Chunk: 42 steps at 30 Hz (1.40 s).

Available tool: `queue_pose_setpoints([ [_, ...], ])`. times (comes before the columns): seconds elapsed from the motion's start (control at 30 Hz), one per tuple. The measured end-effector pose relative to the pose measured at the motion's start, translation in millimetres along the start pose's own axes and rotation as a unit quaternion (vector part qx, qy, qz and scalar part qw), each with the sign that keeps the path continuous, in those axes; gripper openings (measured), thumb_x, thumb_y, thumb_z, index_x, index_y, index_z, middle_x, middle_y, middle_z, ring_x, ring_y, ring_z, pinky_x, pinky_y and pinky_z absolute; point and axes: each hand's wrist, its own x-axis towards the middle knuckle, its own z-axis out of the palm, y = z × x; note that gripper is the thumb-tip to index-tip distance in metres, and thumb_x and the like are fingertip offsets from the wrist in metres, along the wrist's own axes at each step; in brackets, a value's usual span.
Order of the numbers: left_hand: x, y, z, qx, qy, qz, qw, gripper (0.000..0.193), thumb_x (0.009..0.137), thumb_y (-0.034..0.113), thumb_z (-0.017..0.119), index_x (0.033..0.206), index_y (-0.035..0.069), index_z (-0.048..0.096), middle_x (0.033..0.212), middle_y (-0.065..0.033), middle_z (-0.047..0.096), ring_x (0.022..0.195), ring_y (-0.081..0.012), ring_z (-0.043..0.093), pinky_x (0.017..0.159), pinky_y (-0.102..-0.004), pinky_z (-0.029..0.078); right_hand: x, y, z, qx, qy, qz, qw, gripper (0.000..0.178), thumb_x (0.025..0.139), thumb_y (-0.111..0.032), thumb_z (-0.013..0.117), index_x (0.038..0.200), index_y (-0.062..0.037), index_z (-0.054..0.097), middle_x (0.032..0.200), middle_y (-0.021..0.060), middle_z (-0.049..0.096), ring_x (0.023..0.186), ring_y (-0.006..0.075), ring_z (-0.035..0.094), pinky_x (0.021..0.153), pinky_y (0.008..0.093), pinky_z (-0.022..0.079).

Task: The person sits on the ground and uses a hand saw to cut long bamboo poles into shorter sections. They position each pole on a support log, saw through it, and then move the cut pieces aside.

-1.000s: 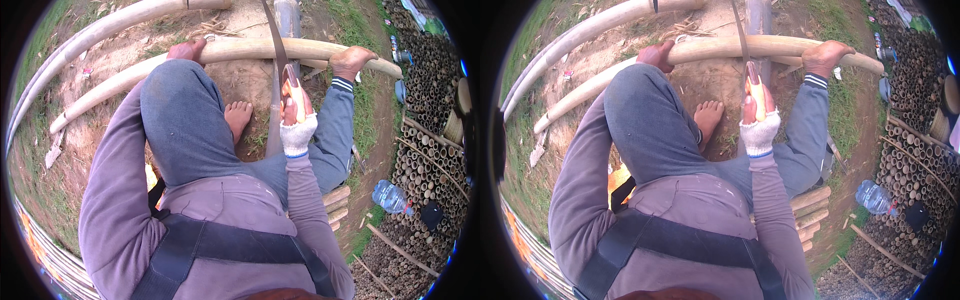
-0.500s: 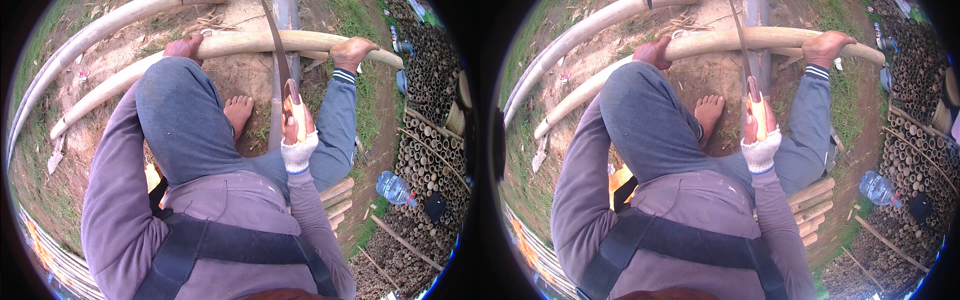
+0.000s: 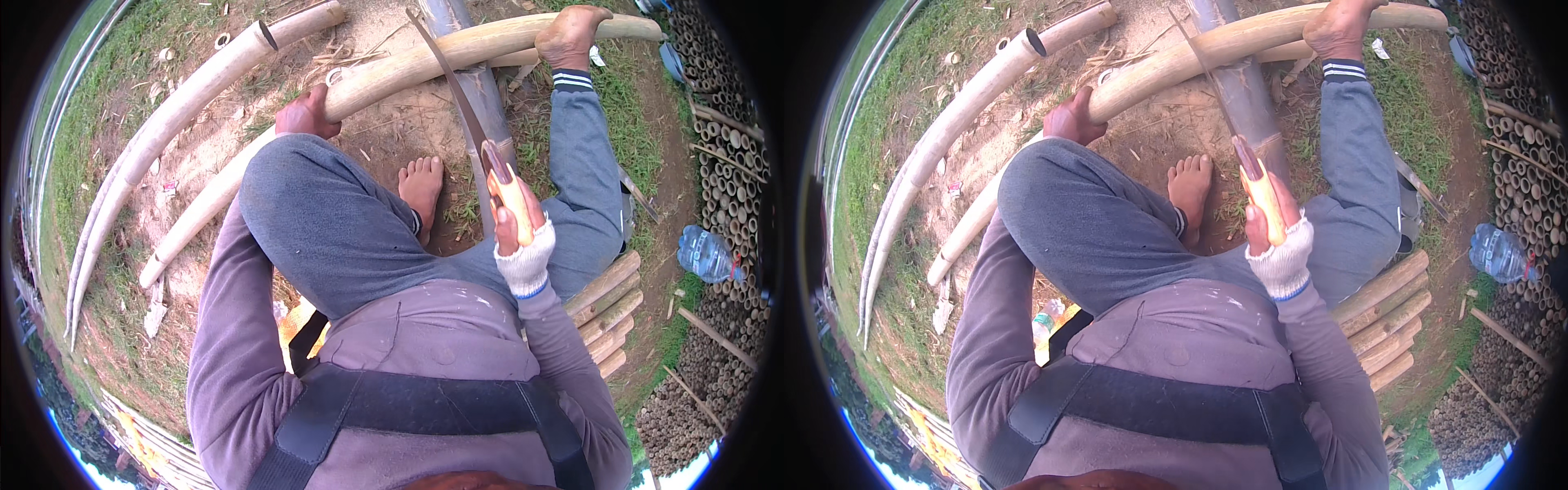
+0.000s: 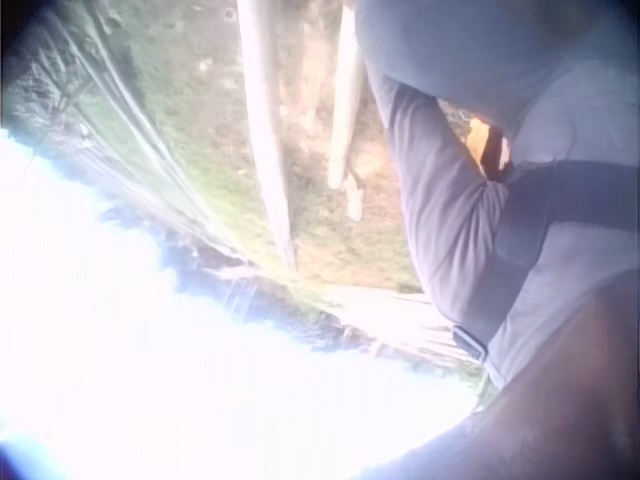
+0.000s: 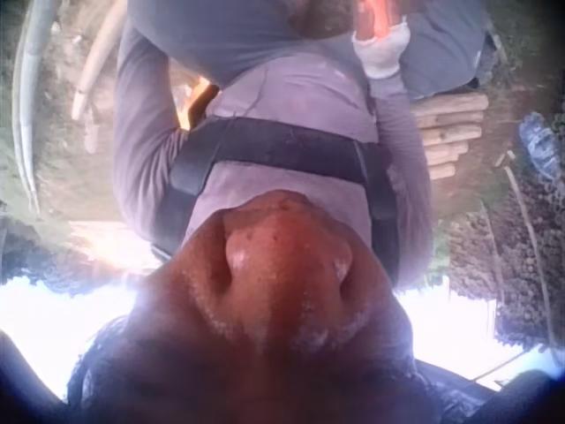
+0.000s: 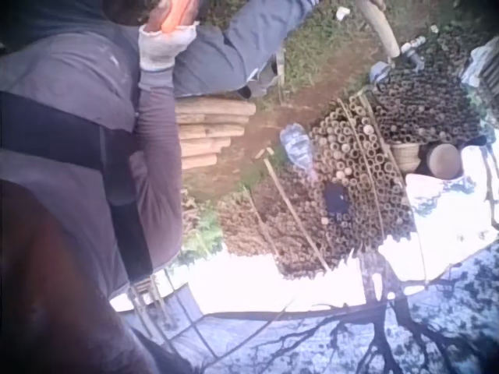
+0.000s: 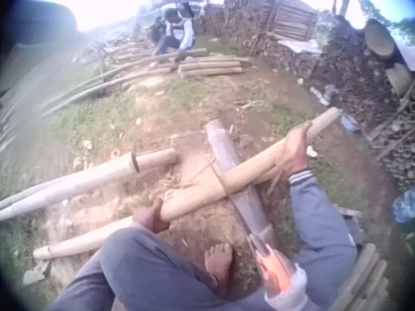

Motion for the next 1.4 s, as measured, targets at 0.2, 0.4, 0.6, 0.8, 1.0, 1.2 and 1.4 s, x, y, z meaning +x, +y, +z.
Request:
queue_pose_setpoints([
  [0.2,-2,19,-16,0.006,-0.006,-0.005,1.0,0.06,0.077,0.037,0.09,0.125,0.016,0.061,0.109,-0.0173,0.077,0.099,-0.0367,0.079,0.087,-0.0495,0.063,109,7,57,-0.103,0.063,-0.067,0.99,0.042,0.1,-0.024,0.077,0.133,0.0006,0.07,0.112,0.025,0.078,0.097,0.0395,0.078,0.084,0.0417,0.06],
  [0.4,0,-2,3,-0.006,0.016,0.016,1.0,0.068,0.075,0.04,0.089,0.131,0.014,0.061,0.111,-0.0182,0.077,0.1,-0.0377,0.079,0.087,-0.0507,0.063,-25,-29,-22,-0.051,-0.005,0.053,0.997,0.048,0.103,-0.016,0.072,0.141,0.0109,0.061,0.127,0.0272,0.073,0.112,0.034,0.076,0.098,0.0399,0.059],
  [0.6,-2,9,7,0.008,0.038,0.026,0.999,0.061,0.075,0.04,0.089,0.124,0.014,0.062,0.105,-0.0168,0.078,0.096,-0.0364,0.079,0.086,-0.051,0.063,74,21,39,-0.108,0.038,-0.019,0.993,0.045,0.103,-0.022,0.075,0.135,0.0079,0.066,0.121,0.0237,0.077,0.105,0.0311,0.078,0.093,0.0394,0.059],
  [0.8,-3,11,-11,0.008,0.029,0.028,0.999,0.07,0.074,0.04,0.089,0.135,0.016,0.062,0.107,-0.0152,0.078,0.096,-0.0354,0.08,0.087,-0.0499,0.064,90,13,31,-0.128,0.046,-0.084,0.987,0.043,0.099,-0.023,0.078,0.13,0.0065,0.069,0.109,0.0256,0.078,0.092,0.039,0.078,0.084,0.042,0.061],
  [1.0,-5,7,-4,0.021,0.018,0.005,1.0,0.073,0.076,0.041,0.089,0.14,0.017,0.062,0.11,-0.0186,0.077,0.099,-0.0374,0.079,0.089,-0.0503,0.063,-33,-19,-42,-0.092,-0.05,0.02,0.994,0.054,0.106,-0.022,0.068,0.145,0.0138,0.055,0.136,0.0273,0.07,0.124,0.0352,0.072,0.107,0.042,0.056],
  [1.2,5,13,-6,0.014,0.017,0.012,1.0,0.077,0.076,0.042,0.089,0.144,0.018,0.061,0.113,-0.0181,0.078,0.101,-0.0369,0.079,0.089,-0.0489,0.064,99,30,48,-0.154,0.071,-0.058,0.984,0.041,0.098,-0.031,0.08,0.12,0.0031,0.073,0.091,0.0247,0.074,0.08,0.0412,0.074,0.072,0.0456,0.057],
  [1.4,-5,8,0,0.0,0.008,0.008,1.0,0.075,0.075,0.041,0.088,0.143,0.02,0.062,0.111,-0.0171,0.079,0.101,-0.0361,0.079,0.089,-0.0497,0.063,29,-12,0,-0.083,0.022,-0.034,0.996,0.046,0.101,-0.019,0.074,0.136,0.0096,0.065,0.122,0.0253,0.075,0.109,0.0353,0.077,0.096,0.0407,0.059],
])
